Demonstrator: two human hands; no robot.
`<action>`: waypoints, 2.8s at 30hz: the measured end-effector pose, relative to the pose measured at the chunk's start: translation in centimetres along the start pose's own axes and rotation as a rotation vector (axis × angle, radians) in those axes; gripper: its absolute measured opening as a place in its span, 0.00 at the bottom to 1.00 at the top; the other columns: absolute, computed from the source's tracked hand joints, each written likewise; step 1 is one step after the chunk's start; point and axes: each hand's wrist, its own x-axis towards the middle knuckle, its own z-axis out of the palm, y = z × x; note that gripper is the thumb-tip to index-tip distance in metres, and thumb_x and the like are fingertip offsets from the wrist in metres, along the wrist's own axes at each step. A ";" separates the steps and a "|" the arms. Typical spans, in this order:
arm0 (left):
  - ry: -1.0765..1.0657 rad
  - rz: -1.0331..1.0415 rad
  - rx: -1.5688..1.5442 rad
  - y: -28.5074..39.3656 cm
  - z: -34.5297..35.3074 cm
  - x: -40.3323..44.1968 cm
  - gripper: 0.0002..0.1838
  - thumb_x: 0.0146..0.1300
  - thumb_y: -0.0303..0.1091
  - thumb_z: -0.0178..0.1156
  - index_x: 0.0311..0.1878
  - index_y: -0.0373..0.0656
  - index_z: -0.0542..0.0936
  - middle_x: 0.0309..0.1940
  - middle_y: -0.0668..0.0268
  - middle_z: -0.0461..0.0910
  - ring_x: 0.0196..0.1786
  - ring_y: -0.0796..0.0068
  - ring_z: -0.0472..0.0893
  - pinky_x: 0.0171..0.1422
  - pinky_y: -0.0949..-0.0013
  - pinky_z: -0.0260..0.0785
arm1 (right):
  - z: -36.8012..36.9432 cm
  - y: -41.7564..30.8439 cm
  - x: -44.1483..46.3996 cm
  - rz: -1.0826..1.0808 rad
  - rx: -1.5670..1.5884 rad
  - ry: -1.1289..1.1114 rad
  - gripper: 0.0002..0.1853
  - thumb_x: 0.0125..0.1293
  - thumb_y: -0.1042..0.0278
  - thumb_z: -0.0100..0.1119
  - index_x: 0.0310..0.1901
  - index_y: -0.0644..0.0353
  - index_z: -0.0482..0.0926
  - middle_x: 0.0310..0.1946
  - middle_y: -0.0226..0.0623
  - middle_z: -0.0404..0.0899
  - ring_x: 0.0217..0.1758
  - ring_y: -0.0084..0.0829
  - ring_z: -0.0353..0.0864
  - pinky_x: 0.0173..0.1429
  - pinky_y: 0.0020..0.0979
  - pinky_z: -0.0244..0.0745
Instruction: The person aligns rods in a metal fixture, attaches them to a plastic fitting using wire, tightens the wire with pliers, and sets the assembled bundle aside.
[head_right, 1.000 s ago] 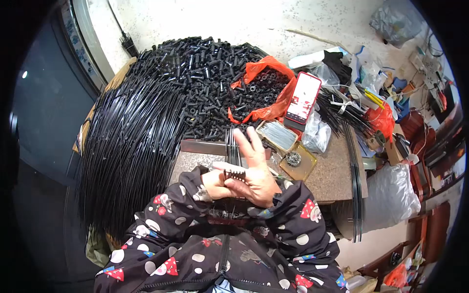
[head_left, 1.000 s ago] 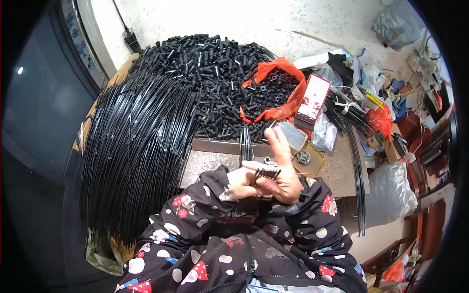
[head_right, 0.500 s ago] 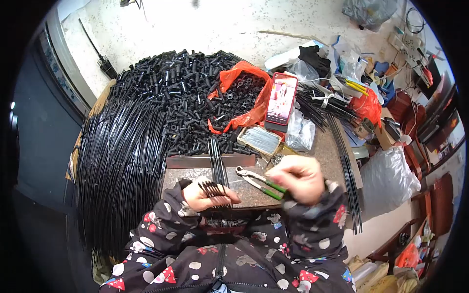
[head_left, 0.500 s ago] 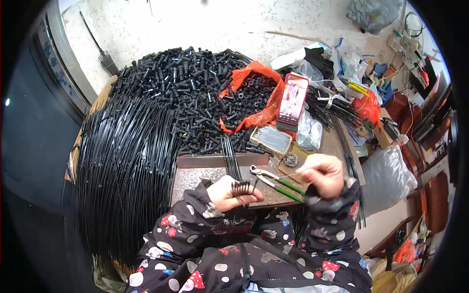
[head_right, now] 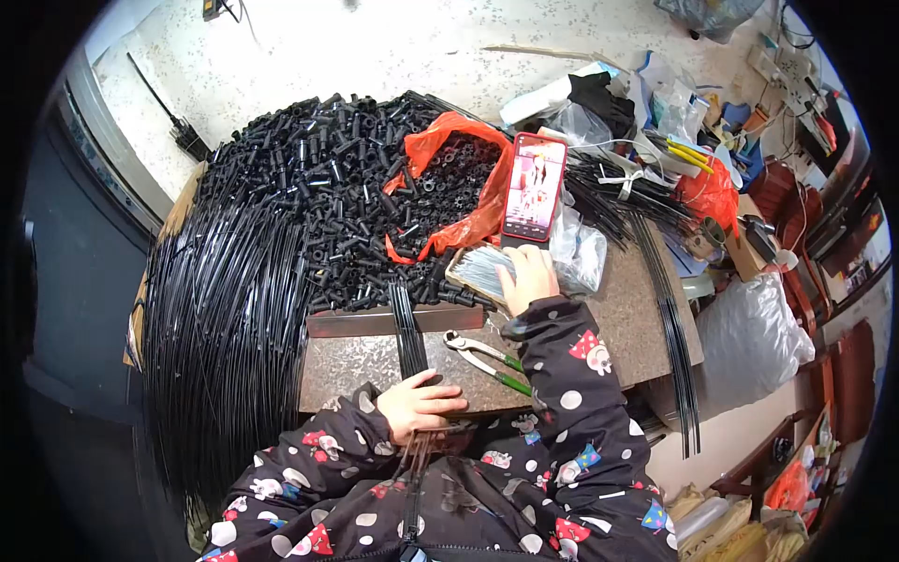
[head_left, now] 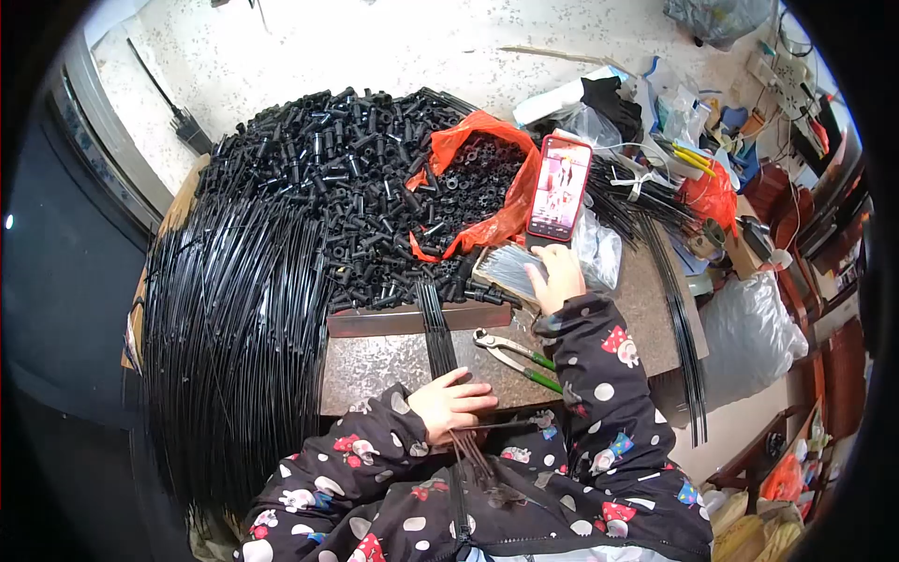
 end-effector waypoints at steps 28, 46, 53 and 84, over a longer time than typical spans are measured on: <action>0.037 -0.080 -0.447 -0.8 1.4 -1.1 0.21 0.54 0.43 0.54 0.50 0.44 0.73 0.53 0.61 0.71 0.59 0.63 0.68 0.63 0.59 0.56 | -6.0 -13.4 -5.3 -0.116 1.351 -0.950 0.54 0.36 0.39 0.69 0.62 0.63 0.56 0.61 0.44 0.59 0.67 0.39 0.52 0.69 0.38 0.39; 0.024 -0.012 -0.169 -0.7 1.8 -2.3 0.23 0.40 0.37 0.58 0.45 0.45 0.75 0.54 0.57 0.70 0.61 0.57 0.63 0.65 0.55 0.53 | -5.8 -17.0 -7.4 -0.061 1.452 -0.952 0.27 0.58 0.58 0.56 0.57 0.59 0.64 0.51 0.40 0.71 0.55 0.33 0.69 0.59 0.33 0.62; 0.111 0.245 -0.022 0.0 1.0 -2.3 0.18 0.40 0.38 0.57 0.38 0.44 0.77 0.47 0.60 0.74 0.59 0.57 0.66 0.64 0.55 0.53 | 7.2 -12.8 -4.9 1.334 1.385 -0.849 0.36 0.60 0.34 0.36 0.50 0.64 0.65 0.37 0.51 0.76 0.32 0.41 0.77 0.37 0.39 0.73; 0.403 -0.190 -0.727 5.9 -9.0 -1.0 0.20 0.53 0.26 0.60 0.51 0.39 0.73 0.40 0.60 0.79 0.44 0.69 0.78 0.51 0.71 0.68 | -11.1 -19.0 -2.1 -0.557 0.509 -0.734 0.25 0.57 0.62 0.59 0.55 0.65 0.68 0.61 0.45 0.60 0.66 0.30 0.54 0.65 0.32 0.50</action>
